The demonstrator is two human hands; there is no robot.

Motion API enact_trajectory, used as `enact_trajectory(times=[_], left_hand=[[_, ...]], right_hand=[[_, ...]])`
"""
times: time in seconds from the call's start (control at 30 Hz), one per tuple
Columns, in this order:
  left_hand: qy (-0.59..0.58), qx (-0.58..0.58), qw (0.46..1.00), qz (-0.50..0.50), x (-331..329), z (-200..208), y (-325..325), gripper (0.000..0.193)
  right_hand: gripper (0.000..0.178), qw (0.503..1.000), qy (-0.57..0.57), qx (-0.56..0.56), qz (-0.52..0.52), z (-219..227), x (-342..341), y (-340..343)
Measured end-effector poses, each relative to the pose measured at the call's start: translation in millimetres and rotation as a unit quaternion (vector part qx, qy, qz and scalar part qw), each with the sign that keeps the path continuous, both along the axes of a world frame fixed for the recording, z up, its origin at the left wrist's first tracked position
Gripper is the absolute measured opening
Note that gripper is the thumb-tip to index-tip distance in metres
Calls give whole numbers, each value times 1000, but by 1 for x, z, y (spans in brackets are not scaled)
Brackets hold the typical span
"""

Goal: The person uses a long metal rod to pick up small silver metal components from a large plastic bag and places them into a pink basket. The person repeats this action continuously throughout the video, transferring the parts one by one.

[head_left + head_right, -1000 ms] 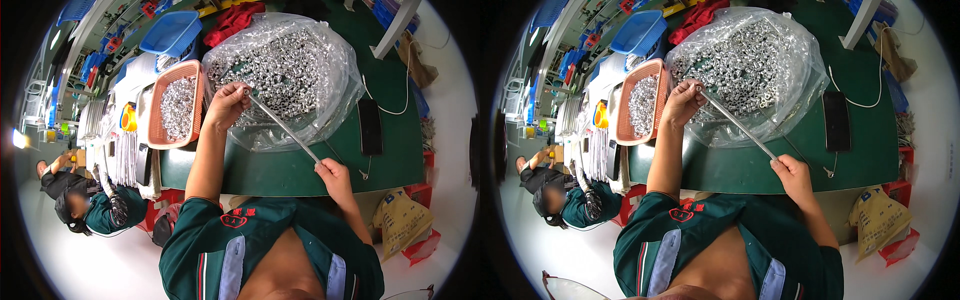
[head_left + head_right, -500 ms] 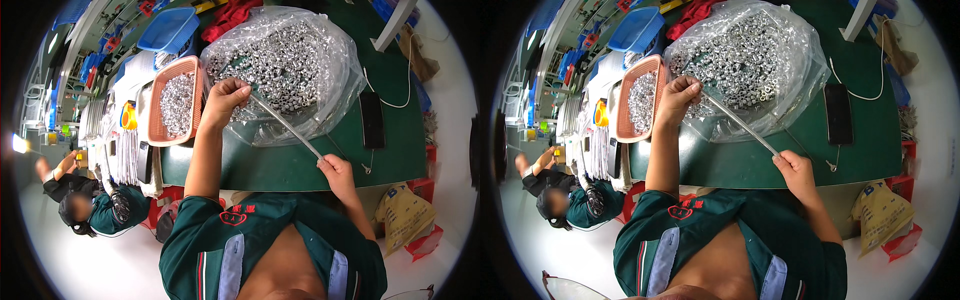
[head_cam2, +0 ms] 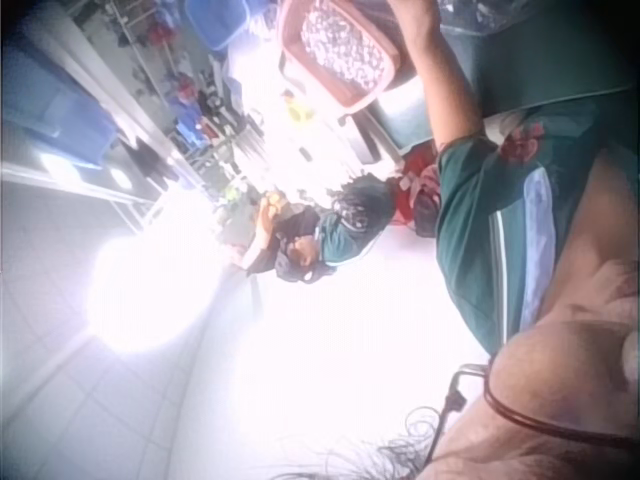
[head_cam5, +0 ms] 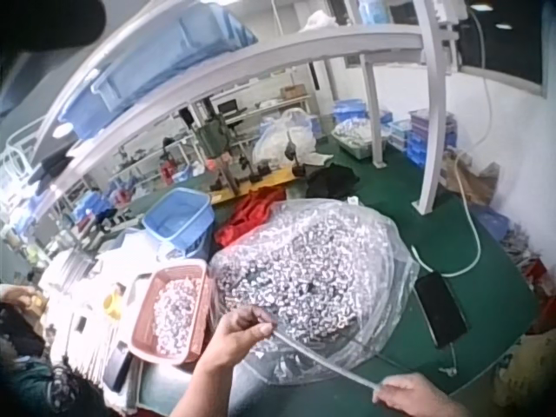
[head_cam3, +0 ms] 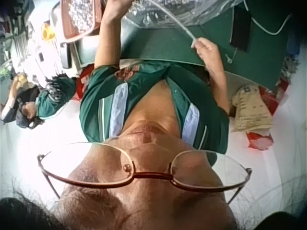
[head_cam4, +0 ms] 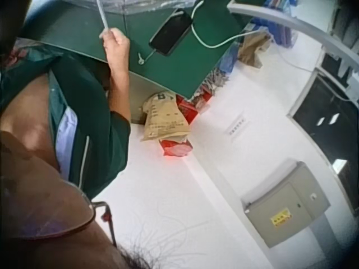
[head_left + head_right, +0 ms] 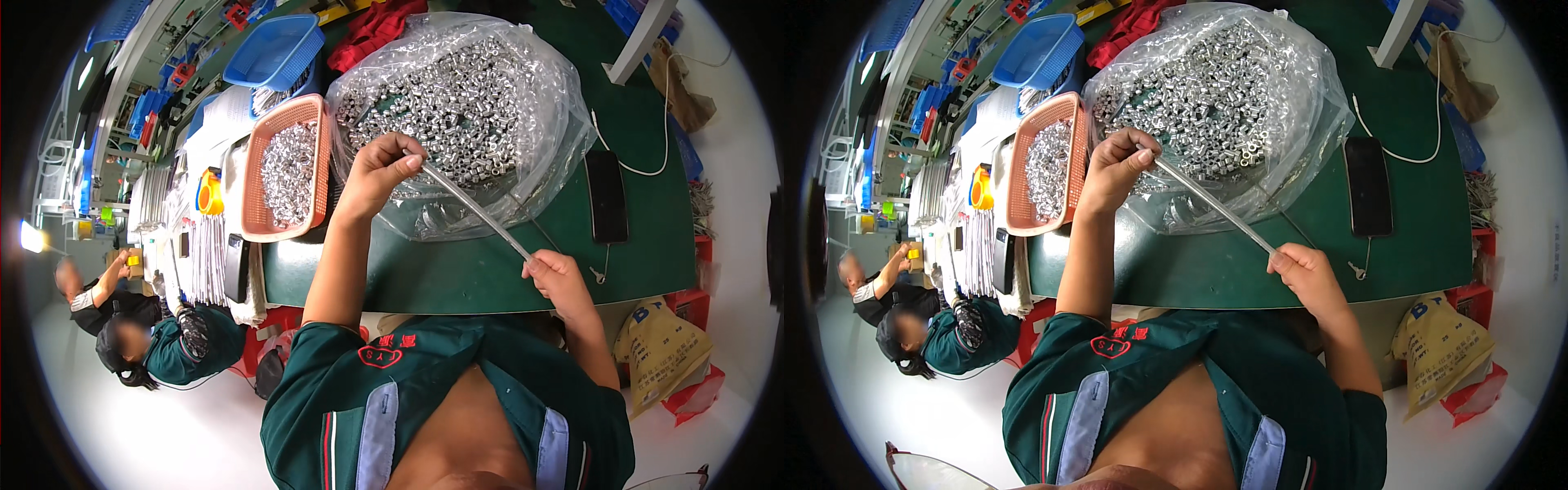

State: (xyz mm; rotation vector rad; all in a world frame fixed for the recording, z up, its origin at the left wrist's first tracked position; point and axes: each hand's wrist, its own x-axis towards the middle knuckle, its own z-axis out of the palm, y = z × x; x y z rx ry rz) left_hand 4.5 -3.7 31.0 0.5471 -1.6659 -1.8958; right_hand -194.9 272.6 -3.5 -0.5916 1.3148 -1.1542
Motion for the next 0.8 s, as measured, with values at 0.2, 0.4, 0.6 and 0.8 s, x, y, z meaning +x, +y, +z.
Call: enact_trajectory(times=[0.2, 0.4, 0.6, 0.8], left_hand=[[-17, 33, 998, -54, -3, -8, 3, 27], [-190, -156, 956, 161, 7, -14, -29, 25], [-334, -443, 820, 136, -5, -33, -38, 21], [-408, -497, 755, 129, -19, -49, -41, 22]], right_hand=[[25, 997, 77, -11, -24, -5, 8, 0], [23, 994, 77, -20, -68, -4, 11, -2], [22, 994, 70, -19, -77, -5, 11, -2], [23, 991, 107, -28, -75, -5, 13, -2]])
